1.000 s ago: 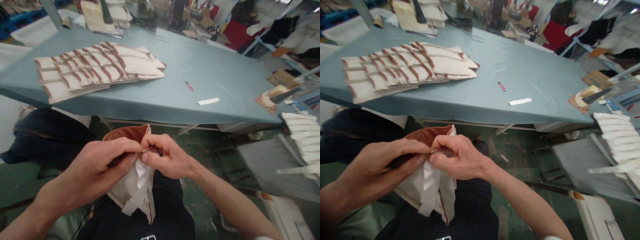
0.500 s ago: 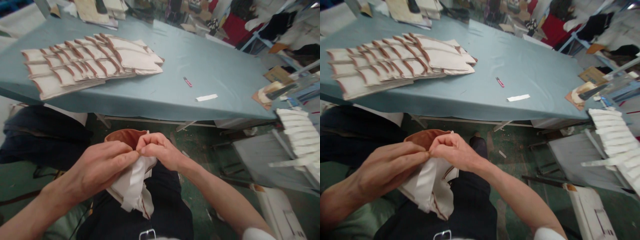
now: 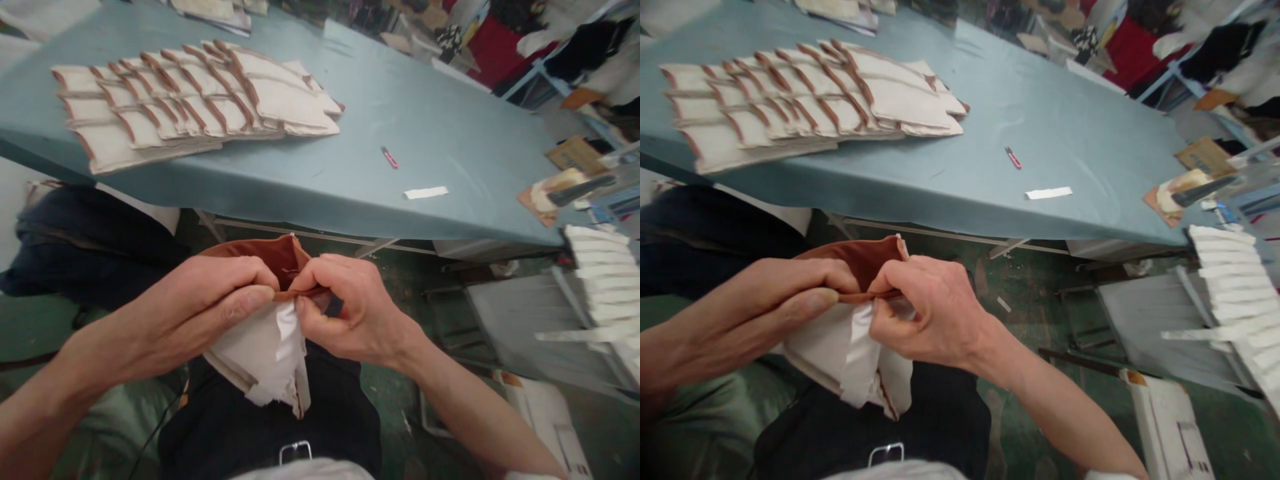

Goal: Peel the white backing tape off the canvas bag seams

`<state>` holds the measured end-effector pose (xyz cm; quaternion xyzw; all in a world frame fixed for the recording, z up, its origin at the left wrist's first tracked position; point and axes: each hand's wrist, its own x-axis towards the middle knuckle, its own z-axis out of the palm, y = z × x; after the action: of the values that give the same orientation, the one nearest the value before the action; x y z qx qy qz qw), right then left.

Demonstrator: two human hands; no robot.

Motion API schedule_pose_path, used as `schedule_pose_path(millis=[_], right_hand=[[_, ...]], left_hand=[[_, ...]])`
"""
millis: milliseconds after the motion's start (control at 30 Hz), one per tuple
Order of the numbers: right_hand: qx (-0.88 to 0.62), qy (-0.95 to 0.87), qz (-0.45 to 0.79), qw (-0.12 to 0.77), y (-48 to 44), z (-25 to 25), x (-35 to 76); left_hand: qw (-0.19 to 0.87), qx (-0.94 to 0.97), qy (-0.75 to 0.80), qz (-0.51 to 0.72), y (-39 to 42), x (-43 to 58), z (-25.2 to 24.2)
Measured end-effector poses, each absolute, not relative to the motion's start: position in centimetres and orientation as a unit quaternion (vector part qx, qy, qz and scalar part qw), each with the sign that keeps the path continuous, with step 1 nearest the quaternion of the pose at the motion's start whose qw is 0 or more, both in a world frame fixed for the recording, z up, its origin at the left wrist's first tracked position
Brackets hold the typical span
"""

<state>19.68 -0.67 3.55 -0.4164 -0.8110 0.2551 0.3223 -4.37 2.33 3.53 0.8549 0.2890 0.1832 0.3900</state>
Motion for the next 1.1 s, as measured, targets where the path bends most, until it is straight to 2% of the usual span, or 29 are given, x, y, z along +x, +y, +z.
schedule_pose_path(millis=[67,200,267,333,533,800,967,1033,1100], right_hand=[[-0.413,-0.819,0.24,0.318,-0.8,3.7,19.7],[-0.425,-0.805,0.257,0.324,-1.2,3.1,19.6],[-0.431,-0.796,0.271,0.327,-1.3,2.4,19.5],[-0.431,-0.792,0.278,0.331,-1.4,1.8,19.6],[-0.397,-0.815,0.258,0.336,-1.2,1.9,20.2],[-0.363,-0.843,0.243,0.315,-0.8,2.9,20.8],[-0.345,-0.865,0.246,0.269,-1.0,2.9,21.7],[-0.345,-0.87,0.236,0.262,-1.1,2.5,22.3],[-0.355,-0.869,0.234,0.255,-1.2,2.0,22.8]], left_hand=[[0.324,0.884,0.276,0.193,2.6,-4.5,3.0],[0.119,0.918,0.277,0.256,2.4,-4.9,0.7],[0.088,0.921,0.285,0.249,2.3,-5.2,-0.1],[0.109,0.921,0.298,0.227,2.2,-5.5,-0.3],[0.302,0.892,0.267,0.205,2.9,-4.9,1.7],[0.335,0.886,0.261,0.184,3.9,-1.6,4.3],[0.431,0.847,0.267,0.16,3.2,-2.4,3.9],[0.417,0.852,0.278,0.154,2.7,-3.4,3.2],[0.353,0.871,0.304,0.153,2.4,-4.3,2.4]])
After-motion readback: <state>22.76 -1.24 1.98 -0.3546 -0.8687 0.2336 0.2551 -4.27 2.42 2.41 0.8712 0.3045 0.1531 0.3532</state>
